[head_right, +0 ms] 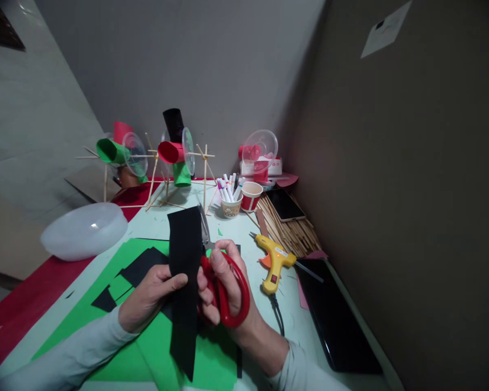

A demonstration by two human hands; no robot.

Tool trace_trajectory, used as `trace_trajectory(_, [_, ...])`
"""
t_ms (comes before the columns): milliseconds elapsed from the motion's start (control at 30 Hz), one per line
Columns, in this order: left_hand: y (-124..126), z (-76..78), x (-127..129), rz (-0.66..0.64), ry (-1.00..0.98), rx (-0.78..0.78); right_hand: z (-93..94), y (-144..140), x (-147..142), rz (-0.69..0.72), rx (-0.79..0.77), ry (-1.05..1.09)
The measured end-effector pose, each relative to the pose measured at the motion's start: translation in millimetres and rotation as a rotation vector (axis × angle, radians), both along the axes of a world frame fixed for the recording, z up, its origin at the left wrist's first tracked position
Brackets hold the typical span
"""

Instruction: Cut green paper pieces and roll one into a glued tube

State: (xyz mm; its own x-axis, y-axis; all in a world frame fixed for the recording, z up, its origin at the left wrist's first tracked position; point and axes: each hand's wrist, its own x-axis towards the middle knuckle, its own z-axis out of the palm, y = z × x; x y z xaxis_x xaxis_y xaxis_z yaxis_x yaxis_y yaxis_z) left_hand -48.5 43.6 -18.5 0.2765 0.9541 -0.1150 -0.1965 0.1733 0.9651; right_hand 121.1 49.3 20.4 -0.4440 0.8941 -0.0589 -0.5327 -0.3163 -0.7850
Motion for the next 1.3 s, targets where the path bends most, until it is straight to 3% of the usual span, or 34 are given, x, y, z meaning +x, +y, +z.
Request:
trace_trajectory(167, [-2,1.2,2,-0.007,0.022,-0.02,12.1,4,2,-0.037,-0.085,0.024])
trace_trajectory(333, [-5,5.7,4,0.008,0.009,-0.078,18.2,18,13,-0.224,0.078,0.027])
trace_trajectory(433, [-2,15.5,-5,0.071,-0.046,-0.091,12.3,27,20,-0.319,0.27,-0.358])
trace_trajectory(567, [2,34.4,-24,0.127,-0.092,-0.096,-2.5,38,27,-0.285,0.774,-1.305])
trace_trajectory(667, [1,44.0,-32,0.06,-0.083,-0.11,-16.0,39,26,-0.204,0.909,-1.541])
trace_trajectory(833, [-1,43.2,-29,-0.104,-0.078,-0.131,-27.4,39,23,-0.196,0.955,-1.591])
trace_trajectory(967, [0,38.0,-27,-0.19,-0.057,-0.118,-9.6,44,31,-0.273,0.937,-1.469])
trace_trajectory(1033, [2,36.4,-26,-0.234,-0.048,-0.122,3.1,44,36,-0.311,0.884,-1.329])
trace_trajectory(1100, [4,35.0,-26,-0.265,-0.004,-0.115,12.5,42,40,-0.295,0.792,-1.048])
trace_trajectory(1167, [6,33.8,-26,-0.277,0.125,-0.037,16.3,40,41,-0.253,0.71,-0.835])
trace_trajectory(1300, [9,33.1,-29,-0.322,0.352,0.072,10.2,39,36,-0.126,0.785,-0.97])
